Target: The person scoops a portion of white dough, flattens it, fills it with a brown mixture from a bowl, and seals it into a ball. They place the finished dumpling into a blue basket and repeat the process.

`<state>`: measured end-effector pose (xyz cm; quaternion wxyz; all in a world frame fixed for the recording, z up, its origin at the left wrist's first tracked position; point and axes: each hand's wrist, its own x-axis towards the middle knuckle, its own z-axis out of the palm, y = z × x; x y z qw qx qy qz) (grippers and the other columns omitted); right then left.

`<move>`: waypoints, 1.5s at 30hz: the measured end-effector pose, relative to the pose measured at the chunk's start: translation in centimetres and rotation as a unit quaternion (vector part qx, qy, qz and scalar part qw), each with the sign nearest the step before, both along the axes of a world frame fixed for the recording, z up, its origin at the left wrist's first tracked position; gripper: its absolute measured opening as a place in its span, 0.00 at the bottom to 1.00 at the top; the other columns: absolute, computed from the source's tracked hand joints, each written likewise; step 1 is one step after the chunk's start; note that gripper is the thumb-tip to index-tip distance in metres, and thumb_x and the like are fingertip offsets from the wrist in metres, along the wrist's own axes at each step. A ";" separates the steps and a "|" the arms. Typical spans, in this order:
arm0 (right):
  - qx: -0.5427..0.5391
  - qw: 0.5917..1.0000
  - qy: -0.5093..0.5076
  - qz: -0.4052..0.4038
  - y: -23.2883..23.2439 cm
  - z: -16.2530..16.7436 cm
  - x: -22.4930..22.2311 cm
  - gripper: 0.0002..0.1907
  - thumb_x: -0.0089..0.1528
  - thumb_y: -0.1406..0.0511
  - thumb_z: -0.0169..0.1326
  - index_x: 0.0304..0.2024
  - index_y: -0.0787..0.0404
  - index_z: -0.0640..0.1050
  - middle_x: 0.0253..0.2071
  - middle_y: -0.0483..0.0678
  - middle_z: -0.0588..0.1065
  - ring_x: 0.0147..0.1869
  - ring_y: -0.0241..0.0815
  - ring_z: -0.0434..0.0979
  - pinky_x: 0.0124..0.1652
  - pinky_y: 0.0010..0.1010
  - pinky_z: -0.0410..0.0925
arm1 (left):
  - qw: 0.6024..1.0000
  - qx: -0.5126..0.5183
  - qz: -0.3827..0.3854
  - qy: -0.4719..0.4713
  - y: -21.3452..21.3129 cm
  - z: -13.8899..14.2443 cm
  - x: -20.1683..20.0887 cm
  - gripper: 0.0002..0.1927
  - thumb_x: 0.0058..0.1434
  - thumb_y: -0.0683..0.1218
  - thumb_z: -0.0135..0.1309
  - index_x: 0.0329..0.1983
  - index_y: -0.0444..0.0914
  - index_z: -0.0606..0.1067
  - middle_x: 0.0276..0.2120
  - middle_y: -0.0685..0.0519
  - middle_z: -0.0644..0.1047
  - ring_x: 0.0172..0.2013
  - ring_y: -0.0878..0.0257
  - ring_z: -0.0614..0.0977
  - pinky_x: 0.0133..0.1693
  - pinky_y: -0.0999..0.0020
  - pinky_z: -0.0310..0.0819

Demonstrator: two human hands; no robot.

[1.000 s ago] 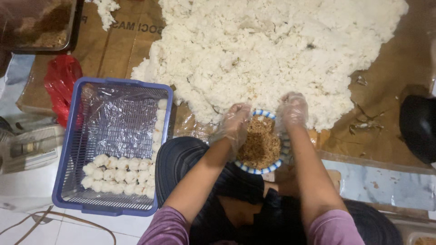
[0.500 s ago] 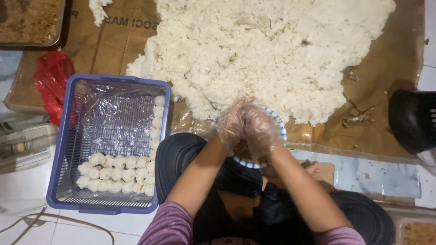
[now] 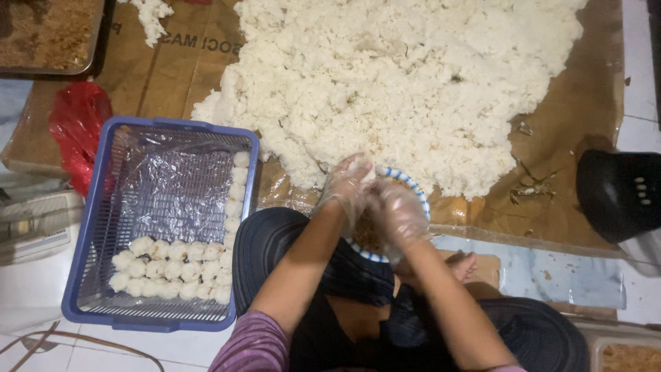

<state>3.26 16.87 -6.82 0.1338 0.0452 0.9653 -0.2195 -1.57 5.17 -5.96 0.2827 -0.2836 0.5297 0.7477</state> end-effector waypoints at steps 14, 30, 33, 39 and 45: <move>-0.123 0.985 0.096 -0.069 4.2 -2.5 -1.9 0.11 0.61 0.58 0.58 0.42 0.54 0.85 0.36 0.53 0.81 0.40 0.50 0.82 0.44 0.39 0.73 | 0.977 0.042 -0.075 0.197 2.1 -13.0 -1.2 0.24 0.69 0.47 0.46 0.68 0.42 0.73 0.60 0.39 0.76 0.56 0.48 0.80 0.56 0.59 0.75; -0.355 0.906 0.179 -0.145 3.6 -4.7 -2.0 0.10 0.61 0.70 0.60 0.43 0.54 0.85 0.43 0.49 0.83 0.43 0.36 0.79 0.41 0.30 0.73 | 0.973 -0.030 -0.092 0.210 2.9 -11.2 -0.4 0.27 0.61 0.49 0.50 0.66 0.45 0.69 0.52 0.46 0.79 0.49 0.53 0.83 0.50 0.57 0.81; -0.314 0.918 0.217 -0.108 2.0 -5.2 -0.5 0.08 0.60 0.71 0.60 0.40 0.55 0.85 0.42 0.47 0.83 0.44 0.36 0.81 0.45 0.29 0.77 | 0.979 -0.053 -0.132 0.148 2.7 -9.5 -0.6 0.28 0.62 0.53 0.45 0.66 0.44 0.69 0.52 0.46 0.79 0.49 0.53 0.82 0.51 0.57 0.80; 0.107 0.904 0.391 0.135 -0.4 -2.8 -0.2 0.19 0.58 0.67 0.54 0.52 0.63 0.75 0.43 0.56 0.80 0.48 0.49 0.80 0.47 0.36 0.75 | 0.991 0.004 -0.124 0.051 2.1 -5.9 -0.4 0.31 0.64 0.61 0.35 0.65 0.43 0.69 0.51 0.45 0.78 0.49 0.53 0.81 0.52 0.55 0.79; 0.096 0.922 0.298 0.228 1.0 -2.0 -1.8 0.29 0.64 0.70 0.48 0.70 0.67 0.68 0.38 0.55 0.79 0.42 0.51 0.79 0.38 0.41 0.73 | 0.978 -0.109 -0.178 0.001 2.3 -5.6 -1.1 0.39 0.67 0.69 0.24 0.65 0.41 0.70 0.51 0.44 0.77 0.48 0.53 0.80 0.54 0.54 0.77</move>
